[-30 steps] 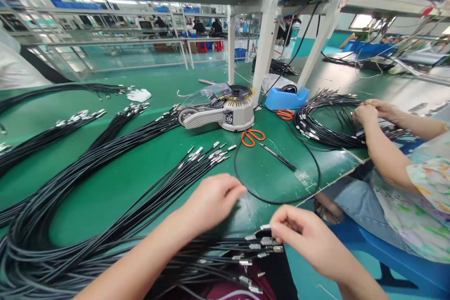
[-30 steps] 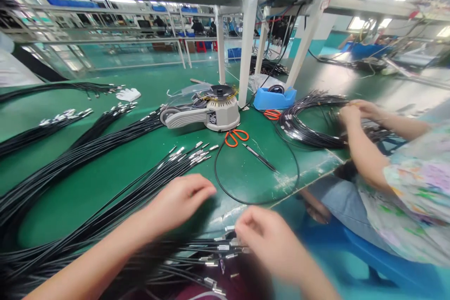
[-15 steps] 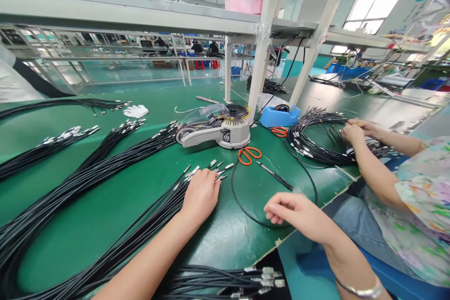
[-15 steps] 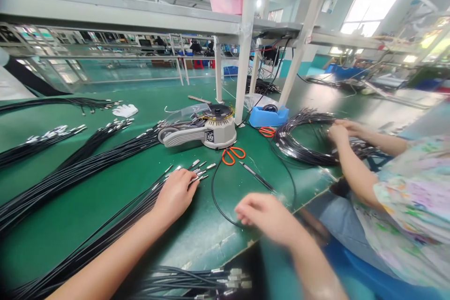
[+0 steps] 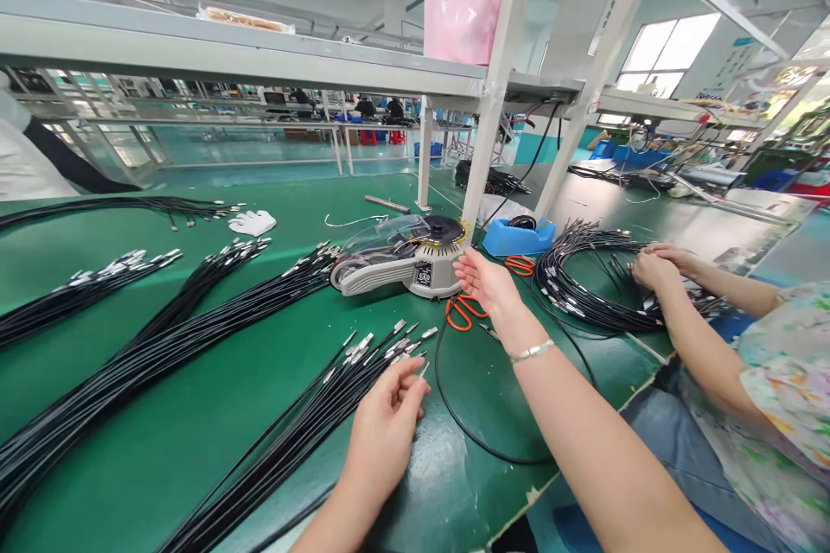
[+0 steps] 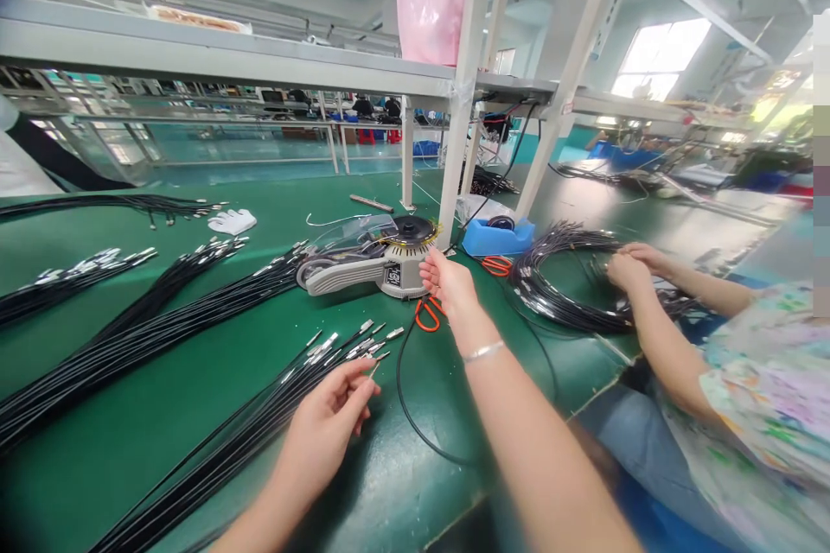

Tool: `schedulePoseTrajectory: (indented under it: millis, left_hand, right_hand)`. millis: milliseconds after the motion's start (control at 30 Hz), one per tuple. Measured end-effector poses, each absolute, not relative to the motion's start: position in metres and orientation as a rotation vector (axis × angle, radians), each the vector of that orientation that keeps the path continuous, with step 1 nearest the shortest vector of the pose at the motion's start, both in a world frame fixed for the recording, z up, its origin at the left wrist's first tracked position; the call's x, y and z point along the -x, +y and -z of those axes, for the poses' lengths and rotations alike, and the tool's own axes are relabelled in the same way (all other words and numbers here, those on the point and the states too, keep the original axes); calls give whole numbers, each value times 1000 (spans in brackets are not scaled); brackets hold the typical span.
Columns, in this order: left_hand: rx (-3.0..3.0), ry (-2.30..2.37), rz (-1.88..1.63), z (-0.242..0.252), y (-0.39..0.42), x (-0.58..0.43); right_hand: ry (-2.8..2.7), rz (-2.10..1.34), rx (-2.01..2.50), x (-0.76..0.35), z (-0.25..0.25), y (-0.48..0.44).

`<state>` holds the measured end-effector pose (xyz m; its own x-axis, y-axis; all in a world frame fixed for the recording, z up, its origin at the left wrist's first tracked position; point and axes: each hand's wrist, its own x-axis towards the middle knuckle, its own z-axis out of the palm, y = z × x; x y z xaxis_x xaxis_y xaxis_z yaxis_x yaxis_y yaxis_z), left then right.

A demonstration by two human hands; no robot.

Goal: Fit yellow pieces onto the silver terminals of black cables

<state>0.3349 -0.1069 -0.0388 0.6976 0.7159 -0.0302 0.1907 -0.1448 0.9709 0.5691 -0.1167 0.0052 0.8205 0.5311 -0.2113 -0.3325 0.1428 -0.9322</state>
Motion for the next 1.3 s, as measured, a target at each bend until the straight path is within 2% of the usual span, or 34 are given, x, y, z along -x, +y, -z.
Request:
schedulePoseTrajectory:
  millis: [133, 433, 600, 733, 833, 1133, 1300]
  left_hand:
    - [-1554, 773, -520, 41, -107, -328]
    - [-1694, 710, -688, 39, -103, -328]
    - [-1734, 779, -715, 42, -109, -326]
    - [-1796, 804, -725, 44, -113, -323]
    - [-1881, 722, -774, 45, -118, -322]
    - [-2020, 582, -874, 36, -131, -323]
    - [-2003, 652, -718, 35, -124, -316]
  right_hand:
    - [-99, -648, 1284, -580, -18, -88]
    - [-132, -533, 1278, -577, -19, -82]
    - [-289, -448, 1279, -530, -15, -129]
    - [-477, -622, 1447, -464, 11, -196]
    - [-421, -729, 1471, -428, 28, -224]
    - [-363, -602, 1307, -416, 31, -216]
    - [-368, -517, 1329, -424, 35, -213]
